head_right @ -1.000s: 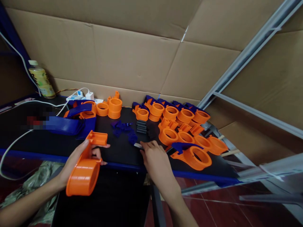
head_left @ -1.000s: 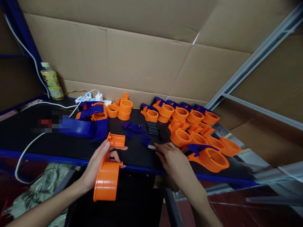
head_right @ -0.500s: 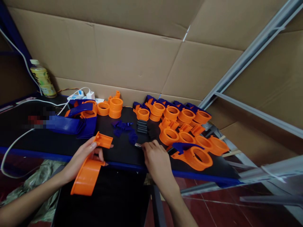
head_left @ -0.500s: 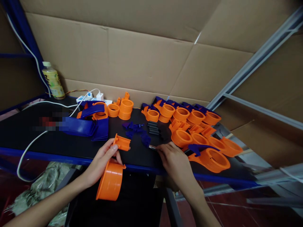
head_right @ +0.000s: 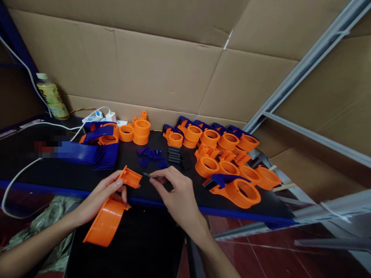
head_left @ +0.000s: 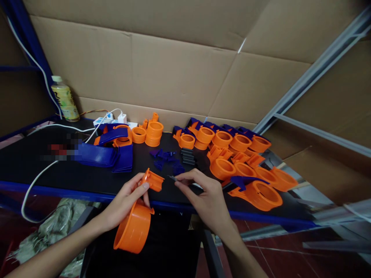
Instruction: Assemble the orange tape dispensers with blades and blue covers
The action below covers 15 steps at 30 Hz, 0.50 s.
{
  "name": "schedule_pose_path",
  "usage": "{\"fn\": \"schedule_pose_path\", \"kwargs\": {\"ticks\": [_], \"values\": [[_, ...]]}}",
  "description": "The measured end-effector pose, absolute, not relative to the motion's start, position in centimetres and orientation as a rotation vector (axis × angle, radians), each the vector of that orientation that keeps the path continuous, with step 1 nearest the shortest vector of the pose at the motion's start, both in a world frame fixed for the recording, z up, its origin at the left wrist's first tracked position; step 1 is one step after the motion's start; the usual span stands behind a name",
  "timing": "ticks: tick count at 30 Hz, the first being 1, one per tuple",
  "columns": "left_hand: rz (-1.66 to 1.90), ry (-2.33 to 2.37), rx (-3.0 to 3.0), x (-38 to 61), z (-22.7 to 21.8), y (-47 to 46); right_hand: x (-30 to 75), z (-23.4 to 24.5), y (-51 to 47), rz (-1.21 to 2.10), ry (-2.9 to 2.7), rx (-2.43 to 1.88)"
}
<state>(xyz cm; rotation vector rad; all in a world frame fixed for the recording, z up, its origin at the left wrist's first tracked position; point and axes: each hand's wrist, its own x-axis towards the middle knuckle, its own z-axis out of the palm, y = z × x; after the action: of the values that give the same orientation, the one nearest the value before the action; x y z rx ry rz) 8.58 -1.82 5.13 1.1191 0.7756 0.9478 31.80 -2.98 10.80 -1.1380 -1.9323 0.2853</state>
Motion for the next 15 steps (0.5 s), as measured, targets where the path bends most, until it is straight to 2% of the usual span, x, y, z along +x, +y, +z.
{"fn": "schedule_pose_path", "kwargs": {"ticks": [15], "values": [[0.945,0.788,1.193,8.7,4.9,-2.4,30.2,9.7,-2.5,0.236,-2.022,-1.044]]}}
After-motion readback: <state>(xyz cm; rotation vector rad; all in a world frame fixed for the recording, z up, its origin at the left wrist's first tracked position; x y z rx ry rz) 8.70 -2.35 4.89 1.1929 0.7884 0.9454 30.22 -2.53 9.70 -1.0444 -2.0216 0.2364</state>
